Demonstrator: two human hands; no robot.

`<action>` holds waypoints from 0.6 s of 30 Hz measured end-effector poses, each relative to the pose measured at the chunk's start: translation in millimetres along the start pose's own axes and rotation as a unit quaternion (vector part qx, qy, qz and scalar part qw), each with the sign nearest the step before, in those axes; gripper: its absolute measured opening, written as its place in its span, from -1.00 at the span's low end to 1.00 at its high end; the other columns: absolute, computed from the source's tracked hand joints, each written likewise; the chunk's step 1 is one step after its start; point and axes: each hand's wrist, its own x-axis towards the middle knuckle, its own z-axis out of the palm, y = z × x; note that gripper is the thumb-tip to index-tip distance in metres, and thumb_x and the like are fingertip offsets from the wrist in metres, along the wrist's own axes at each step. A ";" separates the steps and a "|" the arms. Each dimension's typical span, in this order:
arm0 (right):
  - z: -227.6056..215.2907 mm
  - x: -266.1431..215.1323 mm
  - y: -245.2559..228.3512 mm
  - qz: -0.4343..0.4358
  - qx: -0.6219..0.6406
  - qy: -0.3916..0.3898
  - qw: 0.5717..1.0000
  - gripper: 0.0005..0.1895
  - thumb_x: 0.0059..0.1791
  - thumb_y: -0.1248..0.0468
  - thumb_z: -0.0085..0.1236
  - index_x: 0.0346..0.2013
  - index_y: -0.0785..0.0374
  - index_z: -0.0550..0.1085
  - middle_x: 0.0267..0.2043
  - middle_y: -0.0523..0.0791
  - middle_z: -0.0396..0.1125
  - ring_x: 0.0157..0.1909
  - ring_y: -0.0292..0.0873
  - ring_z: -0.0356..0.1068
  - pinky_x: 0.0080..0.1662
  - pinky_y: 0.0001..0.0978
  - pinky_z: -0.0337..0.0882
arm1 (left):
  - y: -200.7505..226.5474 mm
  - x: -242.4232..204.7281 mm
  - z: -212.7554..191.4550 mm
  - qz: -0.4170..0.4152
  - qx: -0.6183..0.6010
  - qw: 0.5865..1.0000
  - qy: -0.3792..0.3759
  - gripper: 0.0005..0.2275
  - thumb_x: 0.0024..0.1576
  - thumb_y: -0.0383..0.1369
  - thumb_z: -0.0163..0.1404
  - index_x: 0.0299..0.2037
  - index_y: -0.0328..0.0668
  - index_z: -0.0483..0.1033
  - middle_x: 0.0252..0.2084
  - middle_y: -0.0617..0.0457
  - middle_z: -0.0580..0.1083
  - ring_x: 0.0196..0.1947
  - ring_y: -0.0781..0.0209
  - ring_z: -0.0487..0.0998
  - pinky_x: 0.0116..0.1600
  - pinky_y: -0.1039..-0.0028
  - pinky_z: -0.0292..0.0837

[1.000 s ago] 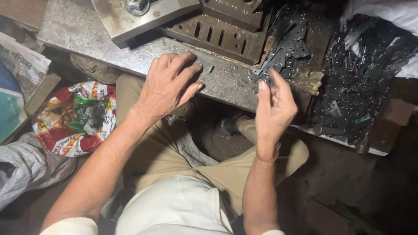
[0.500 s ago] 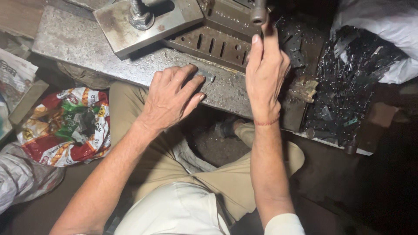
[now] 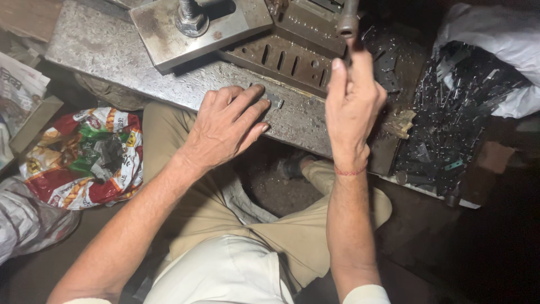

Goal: The person sits on the floor and repeatedly places small metal pieces into a manual press machine, pulls a lever to operate the press, and then removes the processed pieces. The person handles the metal pieces one at a time throughout the clip.

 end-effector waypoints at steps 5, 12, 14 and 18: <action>14.8 6.4 -11.8 -0.125 -0.043 0.012 0.991 -0.52 0.24 0.39 0.08 0.42 0.02 0.25 -0.21 0.01 0.50 -0.22 -0.01 0.55 -0.18 -0.14 0.49 | 1.3 1.1 1.0 0.000 0.009 1.000 -0.003 -0.63 0.19 -0.24 0.17 0.16 -0.18 0.48 0.27 -0.02 0.40 0.11 0.02 0.39 0.07 0.21 0.27; 25.2 20.0 -25.9 -0.070 -0.120 -0.049 0.989 -0.44 0.21 0.33 0.13 0.48 -0.03 0.22 -0.38 0.02 0.45 -0.35 0.08 0.51 -0.24 0.00 0.41 | 1.1 -1.2 0.0 -0.003 0.000 1.000 -0.013 -0.62 0.20 -0.23 0.16 0.17 -0.19 0.46 0.27 -0.02 0.39 0.12 0.01 0.38 0.10 0.21 0.28; 22.9 12.2 -31.7 -0.117 -0.084 -0.032 0.989 -0.43 0.22 0.34 0.12 0.48 -0.02 0.16 -0.19 0.02 0.49 -0.23 0.07 0.54 -0.17 -0.06 0.46 | -0.3 1.4 -1.2 0.002 0.003 1.000 -0.023 -0.61 0.19 -0.23 0.16 0.18 -0.18 0.45 0.27 -0.02 0.39 0.12 0.01 0.38 0.11 0.20 0.28; 17.9 -10.3 -38.7 -0.130 0.005 -0.010 0.991 -0.37 0.14 0.37 0.10 0.46 -0.03 0.12 0.18 0.09 0.44 -0.18 0.00 0.58 -0.12 -0.15 0.54 | 0.2 0.9 -5.6 0.017 0.021 0.999 -0.042 -0.52 0.14 -0.17 0.16 0.22 -0.22 0.44 0.30 -0.06 0.38 0.13 -0.02 0.38 0.13 0.19 0.29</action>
